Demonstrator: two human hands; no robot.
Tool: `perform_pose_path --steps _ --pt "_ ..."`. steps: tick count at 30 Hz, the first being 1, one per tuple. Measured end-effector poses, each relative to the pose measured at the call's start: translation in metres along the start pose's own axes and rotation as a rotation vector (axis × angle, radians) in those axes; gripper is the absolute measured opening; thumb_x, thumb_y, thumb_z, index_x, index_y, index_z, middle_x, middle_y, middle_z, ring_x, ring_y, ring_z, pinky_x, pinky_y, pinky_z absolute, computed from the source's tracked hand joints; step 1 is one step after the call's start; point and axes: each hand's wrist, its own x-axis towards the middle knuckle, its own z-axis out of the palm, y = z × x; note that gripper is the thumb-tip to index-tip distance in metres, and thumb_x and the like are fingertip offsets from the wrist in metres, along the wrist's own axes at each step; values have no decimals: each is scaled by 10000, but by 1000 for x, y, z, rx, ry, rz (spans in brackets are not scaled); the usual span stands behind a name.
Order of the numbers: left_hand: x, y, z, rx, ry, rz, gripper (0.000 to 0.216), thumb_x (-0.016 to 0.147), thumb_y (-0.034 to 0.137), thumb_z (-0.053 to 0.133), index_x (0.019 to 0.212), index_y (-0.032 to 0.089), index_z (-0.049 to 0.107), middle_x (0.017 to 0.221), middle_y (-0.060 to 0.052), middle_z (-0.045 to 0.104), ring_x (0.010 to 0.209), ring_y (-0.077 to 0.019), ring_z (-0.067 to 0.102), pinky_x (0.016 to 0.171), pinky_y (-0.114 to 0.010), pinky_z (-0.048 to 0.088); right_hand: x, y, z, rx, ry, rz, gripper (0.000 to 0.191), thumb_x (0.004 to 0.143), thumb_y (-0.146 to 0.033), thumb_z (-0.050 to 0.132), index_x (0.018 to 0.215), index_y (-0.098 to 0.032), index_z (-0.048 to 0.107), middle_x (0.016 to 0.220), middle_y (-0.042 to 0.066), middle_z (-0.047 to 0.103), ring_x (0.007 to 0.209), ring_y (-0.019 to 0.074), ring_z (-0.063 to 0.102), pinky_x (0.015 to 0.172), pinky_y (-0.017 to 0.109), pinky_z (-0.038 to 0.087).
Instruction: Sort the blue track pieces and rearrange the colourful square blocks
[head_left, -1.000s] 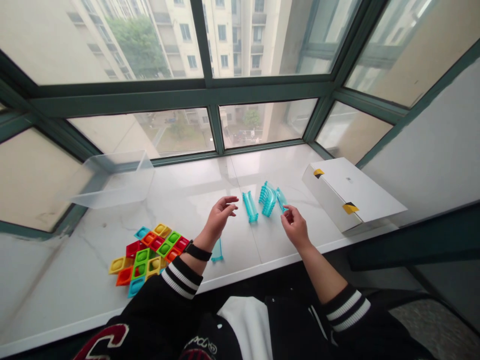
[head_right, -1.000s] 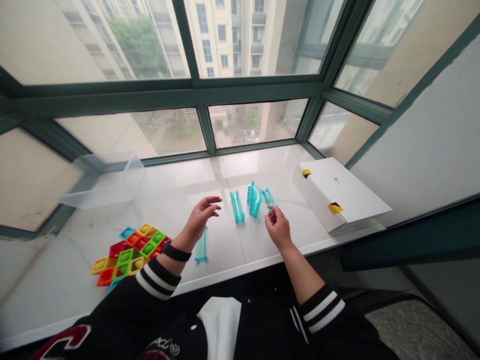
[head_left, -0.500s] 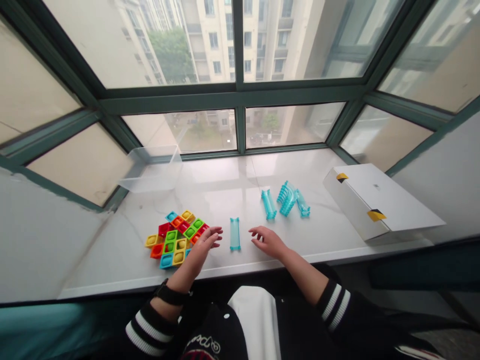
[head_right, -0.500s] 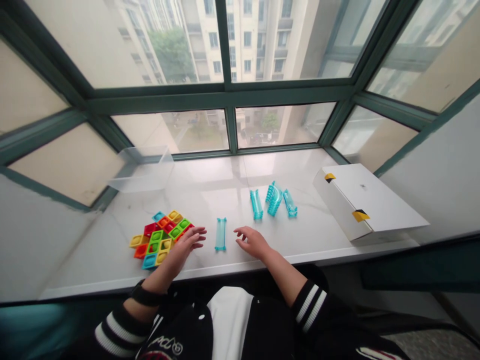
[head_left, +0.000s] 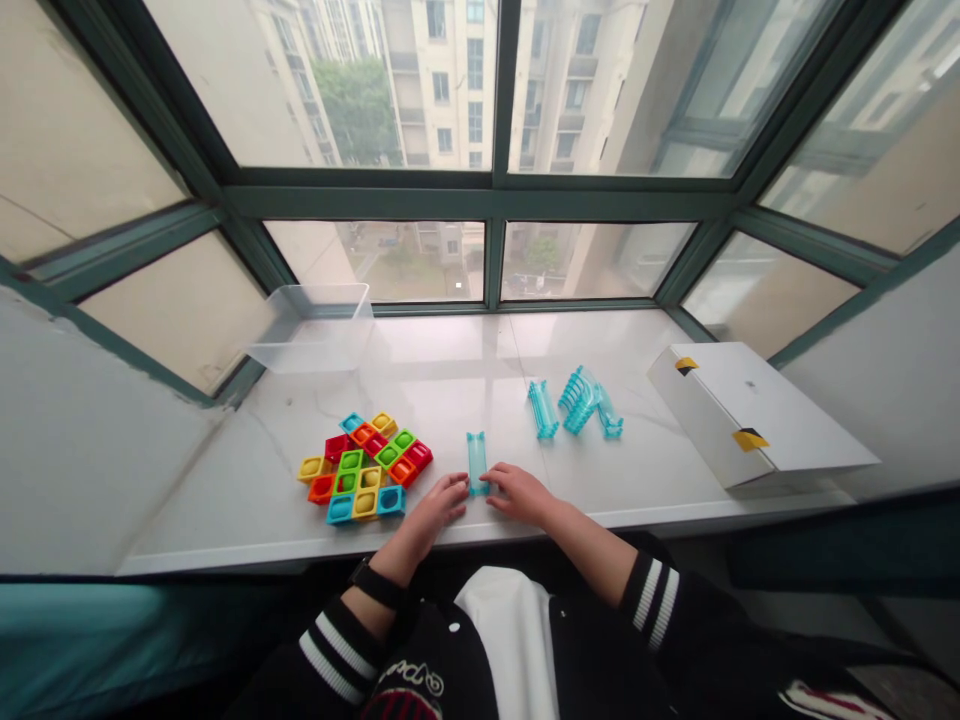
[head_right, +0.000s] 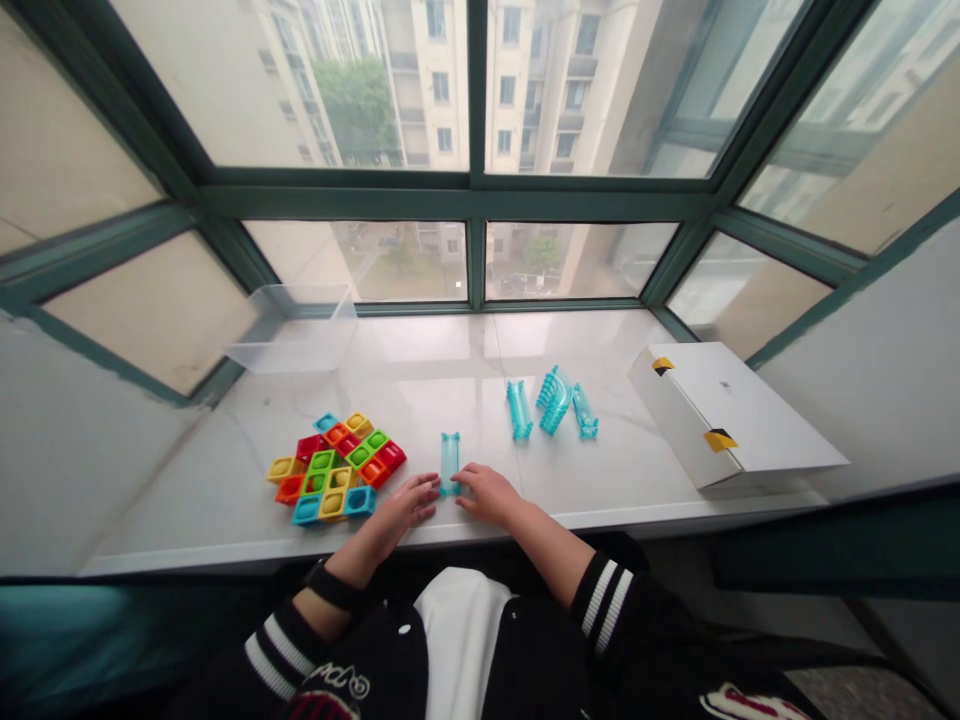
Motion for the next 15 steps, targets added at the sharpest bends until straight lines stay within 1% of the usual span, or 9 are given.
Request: perform_pose_path --steps 4,7,9,12,14,15 --pt "1 0 11 26 -77 -12 642 761 565 802 1278 223 637 1494 -164 587 1401 -331 535 1079 -435 485 -10 10 -3 15 60 14 395 858 -161 767 1244 -243 745 1132 64 725 885 183 684 875 310 555" --pt "5 0 21 110 -151 41 593 805 533 760 1288 212 635 1479 -165 608 1356 -320 579 1044 -429 515 -23 20 -9 18 125 34 366 858 -120 735 1202 -244 749 1102 52 728 876 178 683 874 310 552" --pt "7 1 29 249 -177 143 540 842 507 724 1285 209 647 1445 -160 638 1290 -311 623 992 -420 546 -32 26 -14 24 168 52 342 866 -99 706 1171 -247 751 1087 44 729 869 175 685 876 314 552" --pt "8 1 39 572 -122 373 432 918 444 645 1283 216 668 1290 -129 715 1067 -266 695 897 -401 572 -44 34 -19 46 234 82 312 884 -106 681 1154 -251 742 1088 39 725 847 170 686 858 316 559" --pt "6 -1 45 774 -81 529 368 970 379 584 1297 233 663 1196 -98 734 944 -228 695 888 -388 567 -51 40 -19 54 276 94 308 888 -108 672 1156 -247 732 1088 41 720 834 170 682 845 319 562" --pt "5 -3 47 860 -79 601 349 991 346 553 1309 244 655 1191 -90 730 938 -219 691 904 -383 561 -53 42 -18 55 296 95 310 887 -104 667 1157 -245 728 1085 42 718 833 171 679 845 323 562"
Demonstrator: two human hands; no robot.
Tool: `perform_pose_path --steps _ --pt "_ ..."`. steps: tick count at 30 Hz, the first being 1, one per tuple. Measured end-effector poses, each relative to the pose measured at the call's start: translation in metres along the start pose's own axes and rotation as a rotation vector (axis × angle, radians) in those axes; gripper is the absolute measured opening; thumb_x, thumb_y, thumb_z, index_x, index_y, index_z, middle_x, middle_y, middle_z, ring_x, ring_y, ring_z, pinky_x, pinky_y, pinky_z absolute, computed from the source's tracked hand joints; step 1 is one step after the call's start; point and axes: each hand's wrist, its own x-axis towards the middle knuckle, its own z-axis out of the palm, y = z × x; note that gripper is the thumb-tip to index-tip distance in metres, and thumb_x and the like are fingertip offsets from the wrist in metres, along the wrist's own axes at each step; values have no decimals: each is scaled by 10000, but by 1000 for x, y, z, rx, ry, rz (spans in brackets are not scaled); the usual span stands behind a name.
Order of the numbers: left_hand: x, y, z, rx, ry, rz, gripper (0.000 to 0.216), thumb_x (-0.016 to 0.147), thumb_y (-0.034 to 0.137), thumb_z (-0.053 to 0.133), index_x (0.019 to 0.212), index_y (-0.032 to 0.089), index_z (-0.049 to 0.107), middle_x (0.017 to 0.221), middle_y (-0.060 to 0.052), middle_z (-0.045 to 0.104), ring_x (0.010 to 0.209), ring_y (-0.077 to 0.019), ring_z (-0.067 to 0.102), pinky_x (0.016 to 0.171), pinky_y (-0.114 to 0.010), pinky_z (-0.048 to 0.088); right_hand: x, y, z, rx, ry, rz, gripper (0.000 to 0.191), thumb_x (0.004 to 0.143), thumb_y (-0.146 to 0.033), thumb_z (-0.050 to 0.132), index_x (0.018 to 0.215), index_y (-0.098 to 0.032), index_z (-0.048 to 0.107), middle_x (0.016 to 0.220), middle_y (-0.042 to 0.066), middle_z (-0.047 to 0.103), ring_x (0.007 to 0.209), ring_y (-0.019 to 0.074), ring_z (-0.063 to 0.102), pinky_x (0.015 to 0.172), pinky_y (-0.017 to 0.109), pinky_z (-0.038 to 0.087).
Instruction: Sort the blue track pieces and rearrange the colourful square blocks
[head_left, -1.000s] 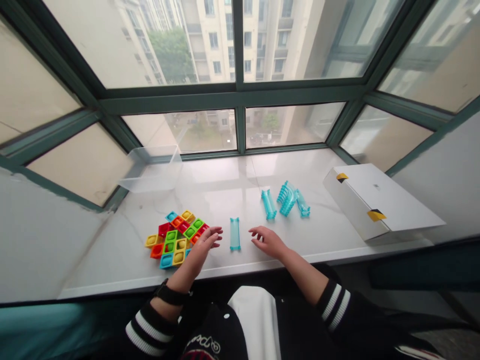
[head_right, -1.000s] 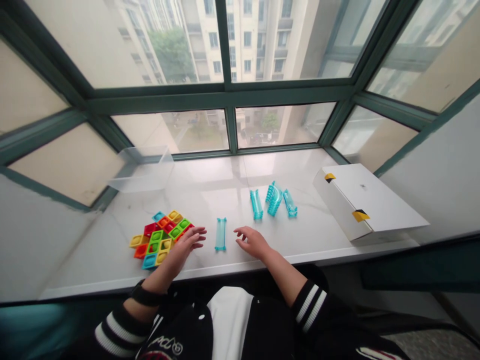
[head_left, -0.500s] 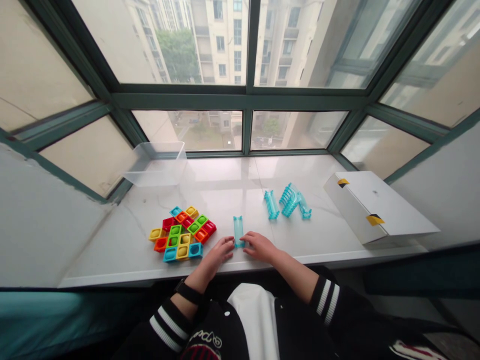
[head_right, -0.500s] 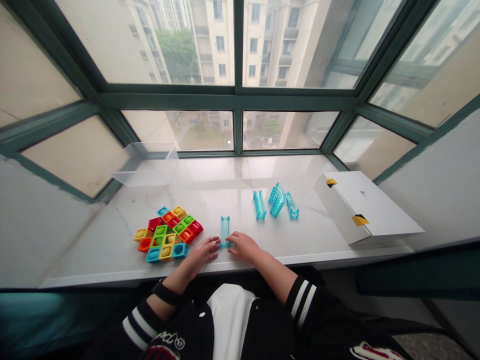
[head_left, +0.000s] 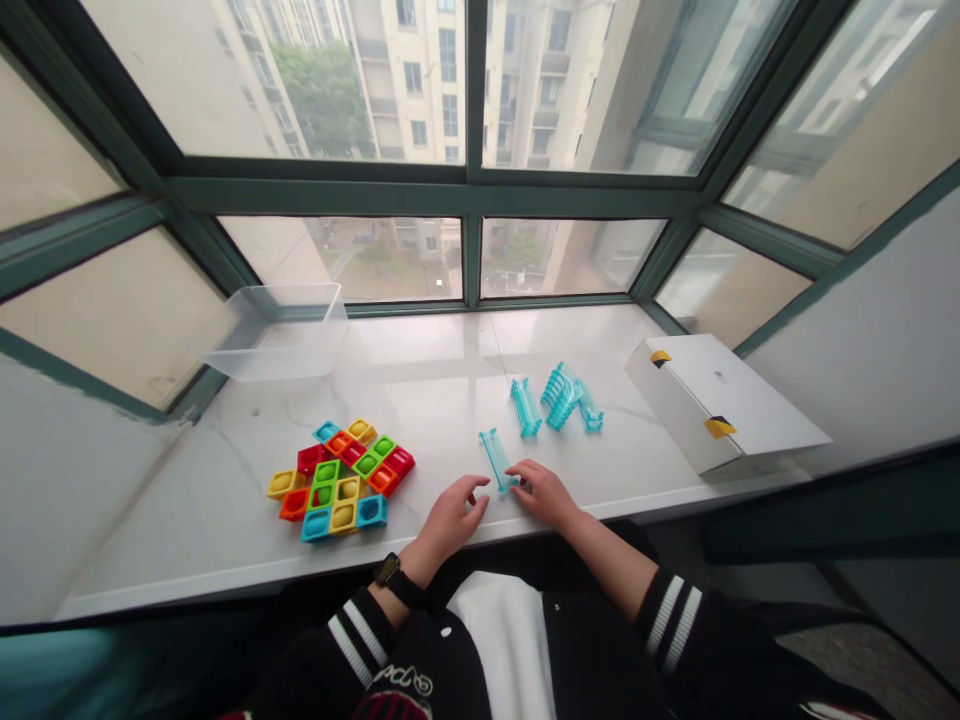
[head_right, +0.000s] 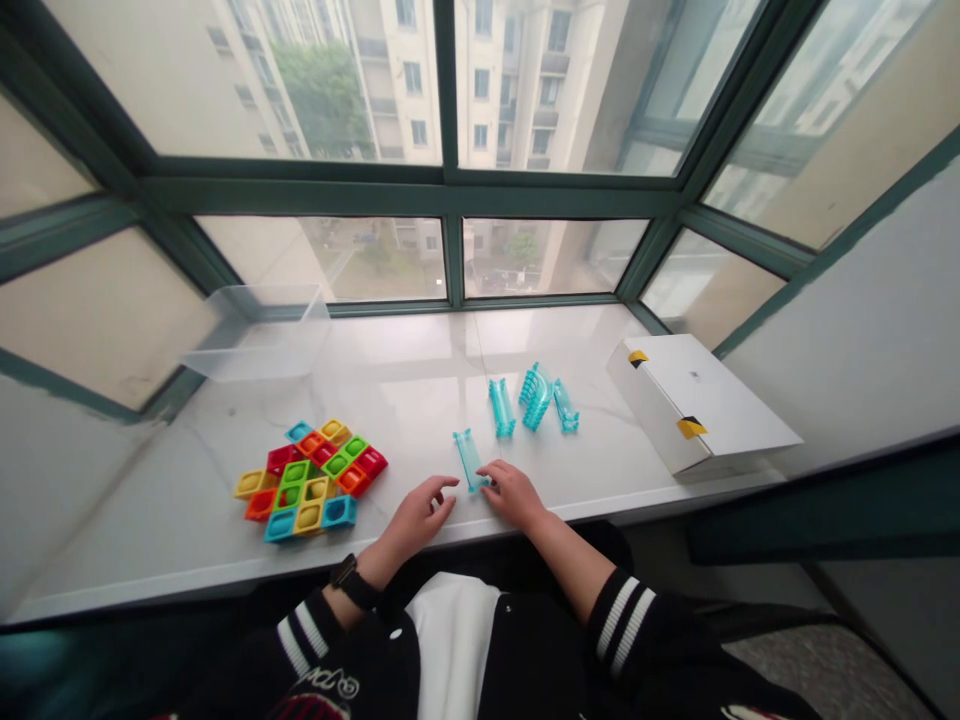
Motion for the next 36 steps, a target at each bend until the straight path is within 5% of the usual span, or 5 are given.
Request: perform_pose_path --steps 8,15,21,30,36 --pt "-8 -3 30 206 -129 236 276 983 180 497 1089 277 733 963 -73 708 860 -218 675 826 -328 539 -5 13 11 11 80 -20 331 898 -105 641 1191 -244 705 1107 54 722 880 189 672 900 351 562" --pt "12 23 56 -865 141 -313 287 874 474 739 1005 224 685 863 -17 682 493 -82 464 443 -217 377 -3 12 11 -5 68 1 332 915 -120 628 1209 -252 707 1137 62 730 919 202 683 924 371 564" --pt "23 38 49 -1604 -94 -495 348 860 464 796 1026 198 645 764 35 552 436 -4 242 347 -102 122 -2 7 9 14 68 -17 298 937 -134 620 1191 -256 716 1117 56 730 1015 212 679 946 351 544" --pt "21 58 55 -397 -87 108 270 881 504 762 829 246 703 807 -60 667 754 -202 631 719 -306 519 4 9 4 31 0 4 311 889 -125 610 1152 -229 739 1077 48 725 898 201 691 872 346 567" --pt "21 58 44 -125 -41 239 236 982 479 637 942 275 747 959 -122 729 917 -272 691 900 -388 531 11 4 -8 90 70 -15 254 941 -197 610 1154 -224 745 1074 63 724 806 185 681 788 339 584"
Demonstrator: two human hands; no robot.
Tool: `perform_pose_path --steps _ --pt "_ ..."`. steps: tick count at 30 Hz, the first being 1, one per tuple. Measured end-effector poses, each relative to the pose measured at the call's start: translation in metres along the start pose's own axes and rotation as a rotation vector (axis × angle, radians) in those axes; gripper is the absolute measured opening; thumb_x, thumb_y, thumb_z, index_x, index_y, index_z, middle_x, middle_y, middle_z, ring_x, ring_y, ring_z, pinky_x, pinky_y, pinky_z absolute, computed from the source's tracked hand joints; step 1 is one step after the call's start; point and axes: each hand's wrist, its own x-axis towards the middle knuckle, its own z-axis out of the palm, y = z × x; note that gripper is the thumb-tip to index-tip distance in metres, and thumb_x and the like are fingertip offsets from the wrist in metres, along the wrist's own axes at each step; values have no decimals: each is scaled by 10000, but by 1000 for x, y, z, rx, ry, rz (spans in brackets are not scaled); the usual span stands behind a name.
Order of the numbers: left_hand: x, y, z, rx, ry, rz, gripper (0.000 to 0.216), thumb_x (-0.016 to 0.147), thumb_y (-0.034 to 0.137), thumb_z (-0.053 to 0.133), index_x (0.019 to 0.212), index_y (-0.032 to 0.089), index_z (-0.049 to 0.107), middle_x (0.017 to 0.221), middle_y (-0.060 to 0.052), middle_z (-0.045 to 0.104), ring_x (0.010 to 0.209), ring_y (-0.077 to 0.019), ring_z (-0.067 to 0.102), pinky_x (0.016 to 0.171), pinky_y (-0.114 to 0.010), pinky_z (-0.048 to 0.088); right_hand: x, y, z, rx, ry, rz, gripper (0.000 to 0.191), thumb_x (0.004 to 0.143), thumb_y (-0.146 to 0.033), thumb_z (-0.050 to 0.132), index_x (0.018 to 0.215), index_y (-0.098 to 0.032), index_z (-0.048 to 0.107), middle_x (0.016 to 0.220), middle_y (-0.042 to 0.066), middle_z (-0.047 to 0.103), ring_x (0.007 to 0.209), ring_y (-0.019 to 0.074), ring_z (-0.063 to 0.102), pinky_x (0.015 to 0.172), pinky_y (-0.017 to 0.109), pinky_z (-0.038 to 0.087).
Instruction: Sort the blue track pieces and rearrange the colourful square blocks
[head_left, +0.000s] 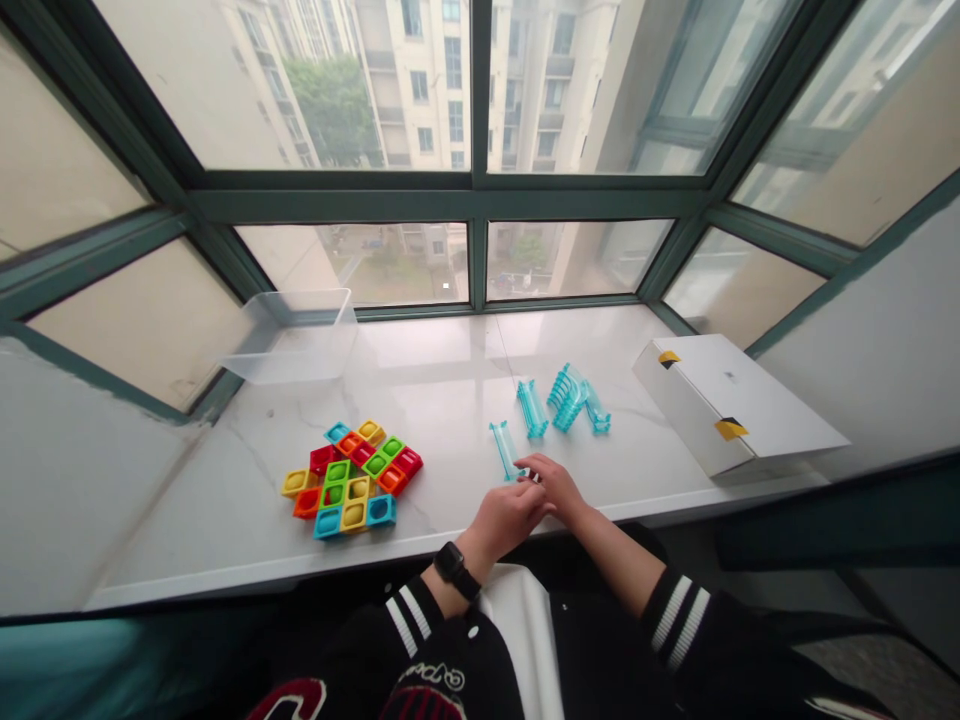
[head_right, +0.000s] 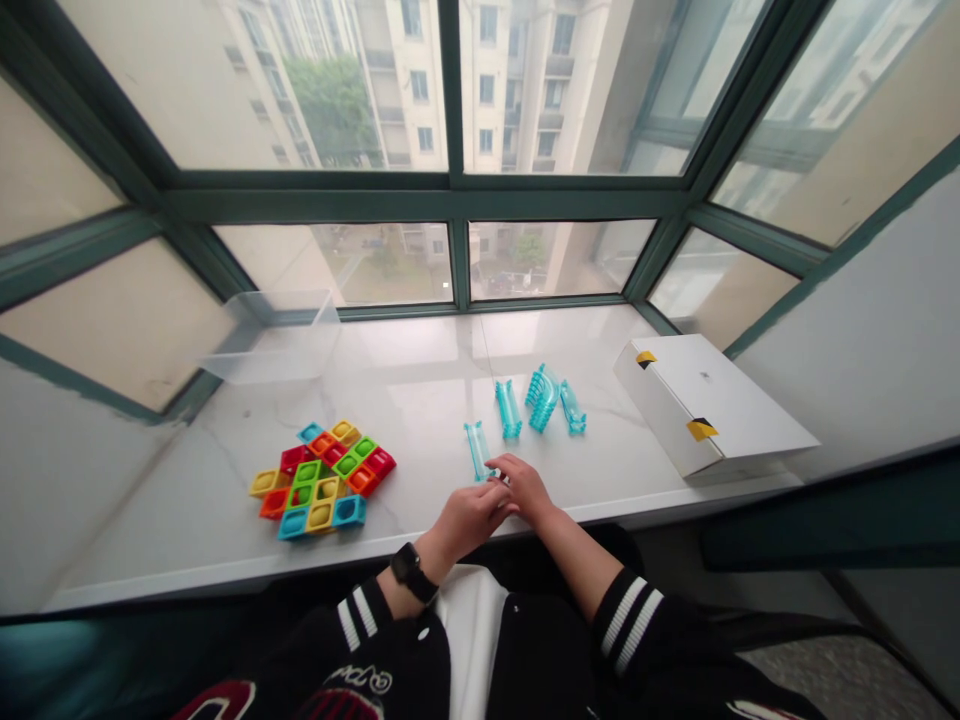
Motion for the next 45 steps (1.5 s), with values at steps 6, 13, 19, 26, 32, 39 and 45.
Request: perform_pose_path --steps 6,13,19,26,32,39,45 --pt "21 6 -25 -338 220 -327 423 1000 539 560 931 187 784 790 -46 721 588 -143 608 483 -213 487 8 -16 -23 -18 66 -38 260 972 -247 610 1201 -255 735 1135 72 727 809 178 678 786 341 598" --pt "36 2 -35 -621 279 -382 562 1014 699 423 966 228 727 696 14 565 438 -85 386 383 -199 325 17 -18 -42 -34 169 -44 256 990 -285 605 1209 -248 731 1118 79 730 790 187 671 746 342 591" --pt "39 0 -35 -62 180 -122 255 949 457 685 1131 286 736 1103 -77 674 947 -230 662 944 -388 553 26 -12 -55 -71 231 -7 272 990 -285 598 1223 -246 733 1141 83 729 766 188 668 785 353 596" --pt "58 -8 -25 80 84 44 483 986 325 613 1463 282 557 1535 -122 534 1431 -320 493 1232 -527 379 40 -2 -59 -122 300 31 296 989 -262 582 1247 -244 727 1153 79 732 758 188 663 862 376 581" --pt "72 -14 -17 9 56 3 505 963 324 637 1461 274 567 1603 -115 484 1505 -329 429 1277 -555 319 54 10 -56 -123 332 95 325 970 -231 574 1253 -236 733 1200 92 735 821 202 690 889 386 589" --pt "78 -26 -13 84 57 -20 498 961 316 640 1450 245 571 1623 -138 470 1504 -336 437 1271 -561 323 64 18 -54 -212 281 154 341 976 -203 583 1281 -235 730 1257 105 722 1113 266 695 995 422 566" --pt "77 -39 -7 163 66 24 506 949 260 644 1448 256 559 1625 -123 479 1479 -329 483 1232 -580 400 68 23 -52 -248 270 161 353 982 -187 575 1295 -241 729 1279 93 724 1182 253 682 1040 413 553"
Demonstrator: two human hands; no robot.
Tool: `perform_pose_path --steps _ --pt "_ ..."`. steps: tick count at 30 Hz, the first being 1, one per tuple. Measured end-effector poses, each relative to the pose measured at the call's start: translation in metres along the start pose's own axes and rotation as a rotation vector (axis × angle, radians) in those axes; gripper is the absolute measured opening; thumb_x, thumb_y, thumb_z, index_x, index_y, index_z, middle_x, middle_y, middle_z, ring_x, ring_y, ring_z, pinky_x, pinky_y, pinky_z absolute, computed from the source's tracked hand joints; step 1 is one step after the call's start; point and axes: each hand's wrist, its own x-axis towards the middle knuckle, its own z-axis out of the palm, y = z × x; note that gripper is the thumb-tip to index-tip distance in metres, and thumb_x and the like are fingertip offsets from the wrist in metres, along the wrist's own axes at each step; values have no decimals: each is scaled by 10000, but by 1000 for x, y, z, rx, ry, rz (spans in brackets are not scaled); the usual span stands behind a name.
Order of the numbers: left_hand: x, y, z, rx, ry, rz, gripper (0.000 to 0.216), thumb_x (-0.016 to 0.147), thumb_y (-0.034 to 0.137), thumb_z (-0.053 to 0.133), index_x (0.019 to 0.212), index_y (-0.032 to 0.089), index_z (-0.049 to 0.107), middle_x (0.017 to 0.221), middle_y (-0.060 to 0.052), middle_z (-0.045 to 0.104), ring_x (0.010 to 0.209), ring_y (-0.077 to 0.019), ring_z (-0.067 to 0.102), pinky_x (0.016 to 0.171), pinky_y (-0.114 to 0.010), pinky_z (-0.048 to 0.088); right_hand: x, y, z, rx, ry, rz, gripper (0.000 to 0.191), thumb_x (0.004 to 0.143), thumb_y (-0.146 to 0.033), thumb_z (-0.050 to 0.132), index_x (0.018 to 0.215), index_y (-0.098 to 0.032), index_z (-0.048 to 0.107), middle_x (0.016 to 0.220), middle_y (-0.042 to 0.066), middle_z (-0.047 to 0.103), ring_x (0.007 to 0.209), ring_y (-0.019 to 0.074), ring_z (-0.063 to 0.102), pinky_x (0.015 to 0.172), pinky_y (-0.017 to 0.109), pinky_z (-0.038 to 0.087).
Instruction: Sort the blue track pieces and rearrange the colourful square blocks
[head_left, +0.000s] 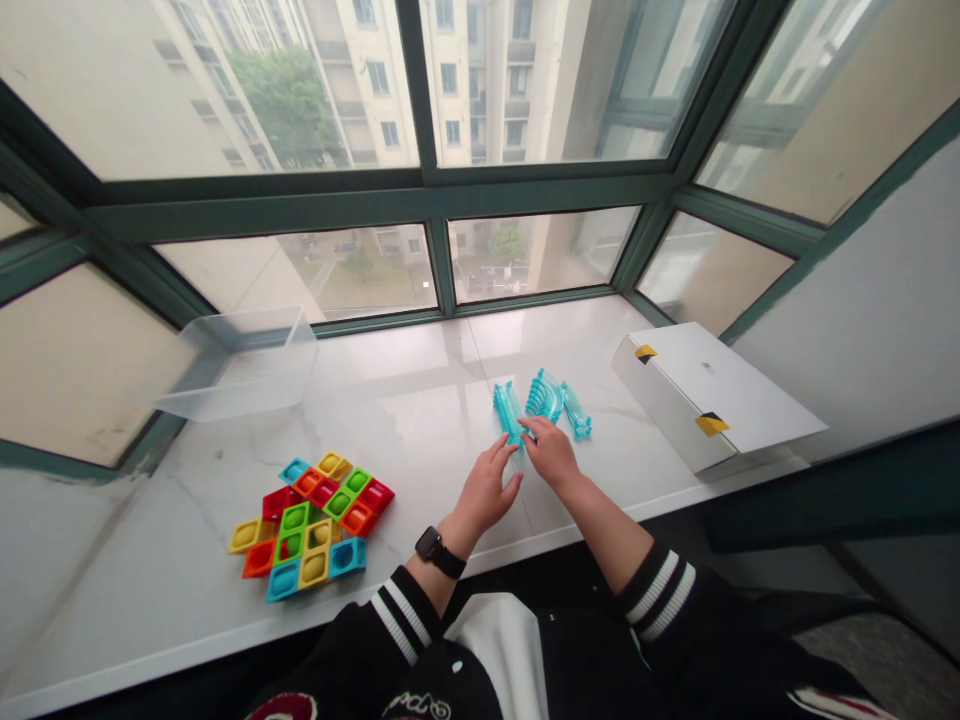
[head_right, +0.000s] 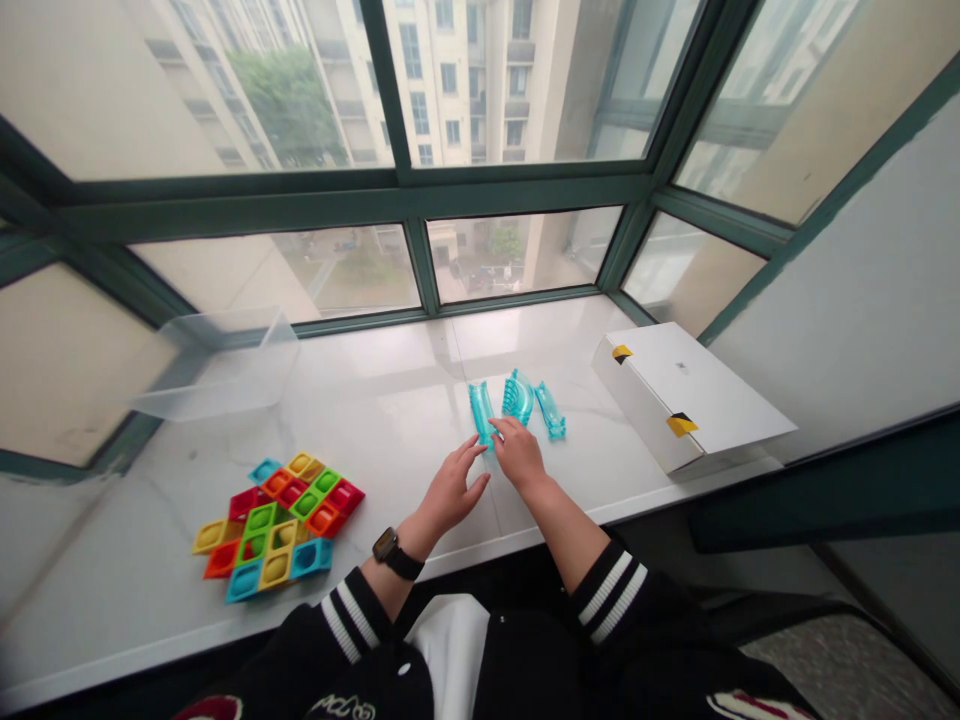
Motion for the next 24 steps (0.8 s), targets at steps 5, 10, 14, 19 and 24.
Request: perform_pose_path --steps 5,10,14,19,24 --pt "0 -7 4 96 -2 27 521 953 237 638 1463 236 533 1631 -143 469 1465 -320 507 1212 -572 444 2 -1 1 -19 -3 17 357 978 -178 576 1295 -235 732 1274 86 729 1176 250 689 1037 395 557" --pt "-1 -10 6 121 9 35 518 947 232 649 1454 255 544 1624 -139 481 1456 -323 520 1195 -580 466 3 -2 3 -38 -11 17 367 981 -167 570 1304 -233 729 1287 95 725 1190 257 685 1041 405 556" --pt "-1 -11 9 122 7 38 523 940 224 655 1452 247 548 1613 -144 493 1448 -326 527 1192 -581 468 2 -1 4 -42 -11 29 371 982 -164 572 1314 -227 725 1294 94 721 1181 253 689 1034 396 558" --pt "-2 -13 10 120 5 35 513 948 236 651 1451 241 552 1614 -146 491 1436 -331 536 1191 -590 468 2 0 4 -44 -12 37 371 981 -170 580 1314 -238 727 1292 87 724 1180 255 690 1031 401 562" --pt "-1 -14 8 115 6 26 505 945 243 656 1442 250 561 1599 -141 509 1433 -330 540 1190 -596 468 3 0 3 -51 -22 35 372 989 -177 578 1324 -245 725 1305 91 717 1184 250 691 1026 395 566"
